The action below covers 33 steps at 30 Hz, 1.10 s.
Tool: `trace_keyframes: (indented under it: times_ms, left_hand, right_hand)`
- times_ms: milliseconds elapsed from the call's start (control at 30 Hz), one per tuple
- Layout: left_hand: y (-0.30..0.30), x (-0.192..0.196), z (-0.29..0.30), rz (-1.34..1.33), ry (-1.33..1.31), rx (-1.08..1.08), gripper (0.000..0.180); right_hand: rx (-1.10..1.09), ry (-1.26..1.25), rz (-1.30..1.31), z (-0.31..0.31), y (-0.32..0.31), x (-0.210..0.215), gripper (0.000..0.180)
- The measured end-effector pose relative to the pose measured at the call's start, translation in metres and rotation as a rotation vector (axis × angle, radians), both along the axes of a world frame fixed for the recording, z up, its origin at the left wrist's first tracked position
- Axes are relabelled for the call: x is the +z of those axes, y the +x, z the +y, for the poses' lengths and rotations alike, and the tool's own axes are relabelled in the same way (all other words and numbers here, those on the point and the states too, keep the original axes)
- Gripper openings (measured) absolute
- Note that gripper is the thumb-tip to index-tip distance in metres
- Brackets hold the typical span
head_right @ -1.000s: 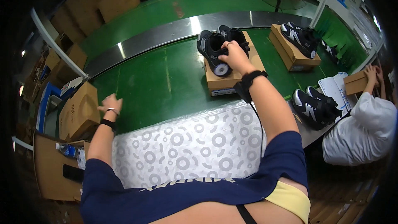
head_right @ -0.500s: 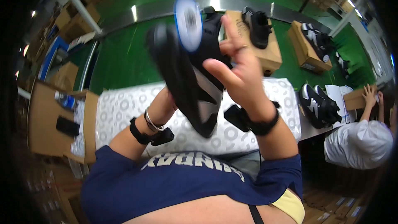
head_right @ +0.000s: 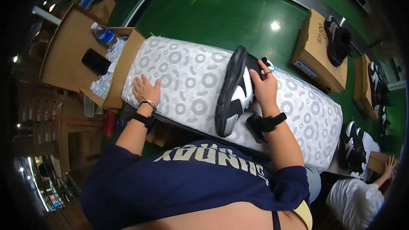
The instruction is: Packing finished shoes into boxes with tissue paper and labels.
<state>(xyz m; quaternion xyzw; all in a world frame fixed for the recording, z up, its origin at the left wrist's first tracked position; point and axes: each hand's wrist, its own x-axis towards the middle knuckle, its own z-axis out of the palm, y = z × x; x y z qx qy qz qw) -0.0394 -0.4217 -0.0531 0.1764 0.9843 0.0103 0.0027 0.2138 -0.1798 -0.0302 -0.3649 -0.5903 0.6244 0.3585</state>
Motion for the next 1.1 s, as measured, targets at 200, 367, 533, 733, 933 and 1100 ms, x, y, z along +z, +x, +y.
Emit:
trace_keyframes:
  times_ms: [200,367,533,733,933,1100]
  left_hand:
    - [-0.004,0.002,0.0,0.022,0.099,-0.118,0.065]
    - [0.016,0.1,0.057,-0.09,0.459,-0.819,0.046]
    - [0.166,0.195,0.148,-0.193,0.209,-1.651,0.036]
    - [0.174,0.17,0.202,-0.216,0.019,-1.648,0.033]
    - [0.255,0.088,0.272,-0.287,-0.99,-1.696,0.069]
    - [0.304,0.08,0.256,-0.268,-0.738,-1.649,0.091]
  right_hand:
    - [-0.038,0.047,-0.147,0.0,0.015,0.009,0.047]
    - [-0.053,0.563,-0.206,0.004,0.006,0.066,0.081]
    - [0.251,-0.127,0.027,0.032,0.008,0.144,0.064]
    - [-0.085,-0.498,0.082,0.041,0.152,0.061,0.048]
    - [-0.263,-0.122,-0.339,0.102,0.139,0.057,0.078]
    - [-0.728,0.604,-0.791,0.231,0.135,0.085,0.094]
